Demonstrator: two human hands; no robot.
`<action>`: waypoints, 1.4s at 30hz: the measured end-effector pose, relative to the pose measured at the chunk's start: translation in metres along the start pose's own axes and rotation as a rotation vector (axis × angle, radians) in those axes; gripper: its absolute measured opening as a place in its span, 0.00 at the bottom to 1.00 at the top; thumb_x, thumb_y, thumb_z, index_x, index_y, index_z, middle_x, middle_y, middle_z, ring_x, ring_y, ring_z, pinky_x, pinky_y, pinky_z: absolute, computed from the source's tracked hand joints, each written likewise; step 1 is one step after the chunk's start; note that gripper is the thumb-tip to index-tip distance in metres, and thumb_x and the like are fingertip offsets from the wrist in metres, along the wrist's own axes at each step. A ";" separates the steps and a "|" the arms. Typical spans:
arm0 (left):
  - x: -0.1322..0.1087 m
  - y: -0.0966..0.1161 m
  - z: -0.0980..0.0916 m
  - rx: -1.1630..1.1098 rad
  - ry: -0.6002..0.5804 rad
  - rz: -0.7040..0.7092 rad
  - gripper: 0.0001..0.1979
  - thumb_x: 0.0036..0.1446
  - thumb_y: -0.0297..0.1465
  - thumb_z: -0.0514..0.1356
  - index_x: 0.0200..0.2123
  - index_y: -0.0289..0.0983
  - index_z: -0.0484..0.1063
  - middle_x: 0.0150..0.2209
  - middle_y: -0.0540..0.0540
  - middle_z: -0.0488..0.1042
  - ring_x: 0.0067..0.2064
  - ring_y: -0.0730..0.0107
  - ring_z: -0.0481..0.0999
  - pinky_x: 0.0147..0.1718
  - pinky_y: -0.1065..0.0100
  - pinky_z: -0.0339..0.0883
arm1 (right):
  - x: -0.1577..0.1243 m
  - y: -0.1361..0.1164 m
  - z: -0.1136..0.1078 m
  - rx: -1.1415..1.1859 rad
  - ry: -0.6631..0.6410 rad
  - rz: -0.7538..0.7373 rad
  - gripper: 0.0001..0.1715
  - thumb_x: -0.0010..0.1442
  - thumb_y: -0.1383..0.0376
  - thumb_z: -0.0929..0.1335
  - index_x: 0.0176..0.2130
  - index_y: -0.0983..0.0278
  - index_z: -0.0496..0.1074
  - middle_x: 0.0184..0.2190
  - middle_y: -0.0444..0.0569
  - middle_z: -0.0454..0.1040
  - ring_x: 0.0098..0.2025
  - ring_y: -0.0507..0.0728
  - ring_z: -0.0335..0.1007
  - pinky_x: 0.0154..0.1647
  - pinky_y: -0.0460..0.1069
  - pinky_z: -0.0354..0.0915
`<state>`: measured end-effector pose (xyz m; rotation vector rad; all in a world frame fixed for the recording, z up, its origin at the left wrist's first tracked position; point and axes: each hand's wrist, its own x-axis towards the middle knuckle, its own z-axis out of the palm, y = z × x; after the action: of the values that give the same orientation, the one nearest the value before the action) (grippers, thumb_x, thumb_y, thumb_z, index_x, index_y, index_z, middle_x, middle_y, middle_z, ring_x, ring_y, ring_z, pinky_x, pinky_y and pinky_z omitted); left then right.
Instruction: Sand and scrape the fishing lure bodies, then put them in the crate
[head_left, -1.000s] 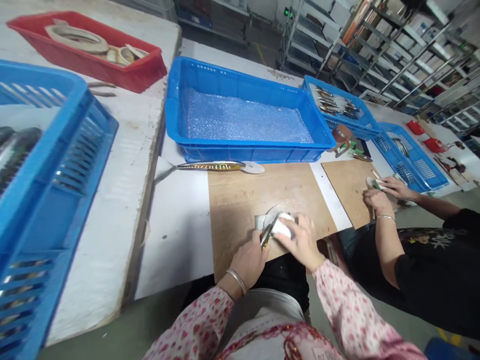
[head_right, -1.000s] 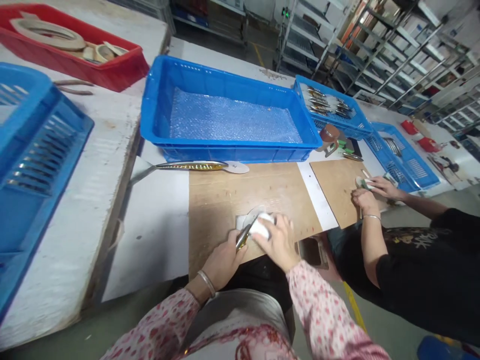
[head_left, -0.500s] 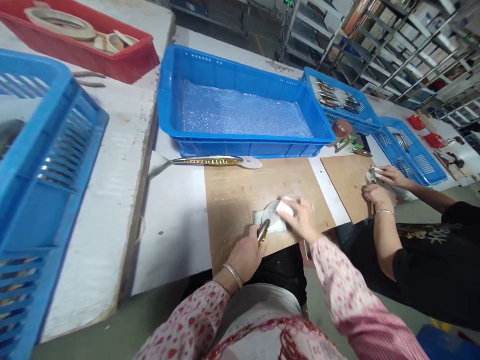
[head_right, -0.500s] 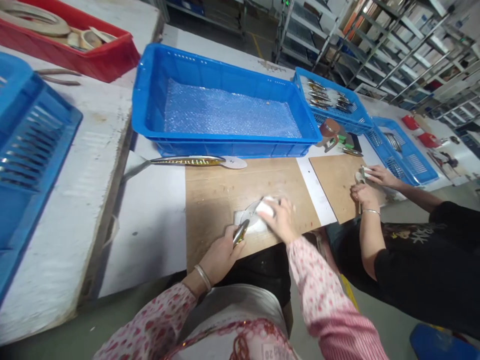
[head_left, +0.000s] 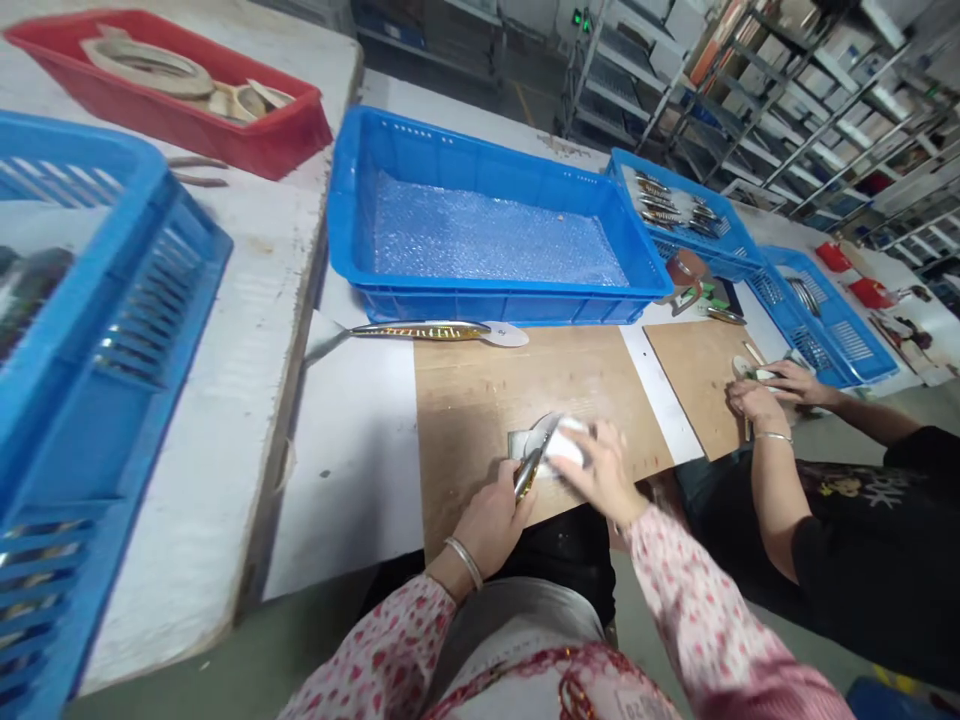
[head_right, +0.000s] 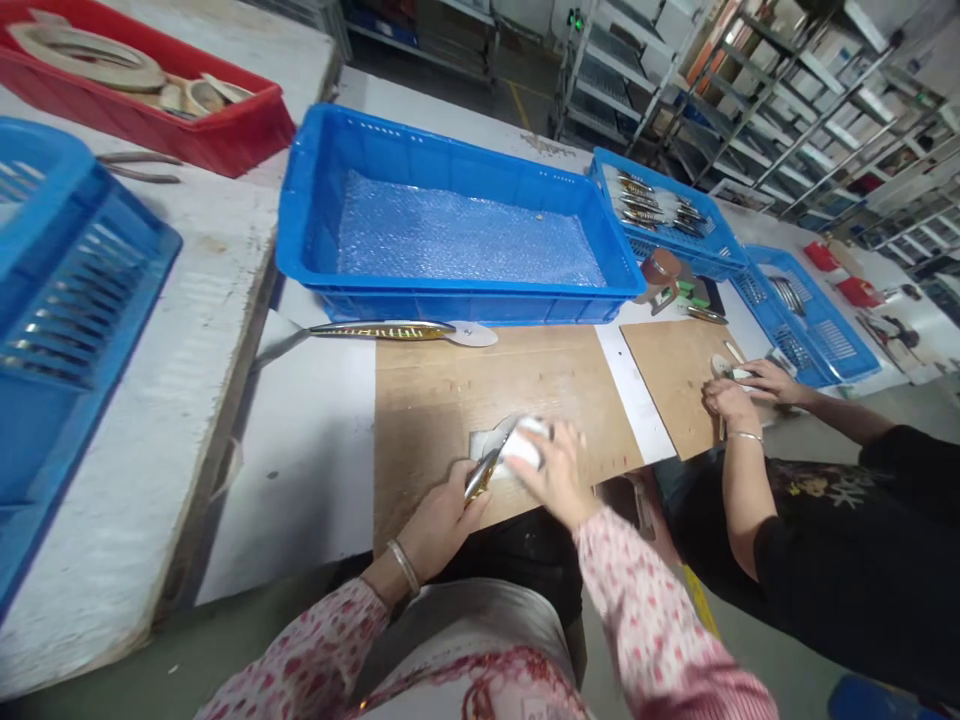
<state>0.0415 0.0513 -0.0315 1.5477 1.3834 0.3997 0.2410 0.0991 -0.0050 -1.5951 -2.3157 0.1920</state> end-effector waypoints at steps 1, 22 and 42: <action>0.000 -0.001 0.000 -0.012 -0.002 0.017 0.16 0.61 0.37 0.47 0.49 0.35 0.56 0.38 0.41 0.74 0.41 0.58 0.77 0.41 0.63 0.65 | -0.003 -0.001 0.000 0.035 -0.023 -0.038 0.22 0.61 0.53 0.74 0.52 0.55 0.73 0.47 0.52 0.65 0.48 0.65 0.60 0.47 0.56 0.57; 0.002 -0.006 -0.006 -0.137 -0.026 0.043 0.19 0.60 0.42 0.48 0.49 0.35 0.57 0.33 0.46 0.72 0.33 0.63 0.76 0.34 0.64 0.67 | -0.006 -0.005 0.005 0.082 0.025 -0.053 0.24 0.57 0.53 0.77 0.51 0.55 0.74 0.47 0.51 0.64 0.48 0.65 0.60 0.47 0.56 0.57; 0.002 -0.006 -0.008 -0.116 0.006 0.030 0.19 0.59 0.39 0.50 0.50 0.35 0.59 0.33 0.46 0.73 0.33 0.65 0.76 0.35 0.64 0.69 | 0.011 0.031 -0.016 -0.017 -0.019 -0.327 0.27 0.54 0.49 0.78 0.50 0.56 0.75 0.51 0.52 0.63 0.50 0.66 0.58 0.49 0.56 0.55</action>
<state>0.0325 0.0565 -0.0330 1.4747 1.3198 0.4955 0.2705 0.1199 0.0035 -1.2010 -2.5552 0.1104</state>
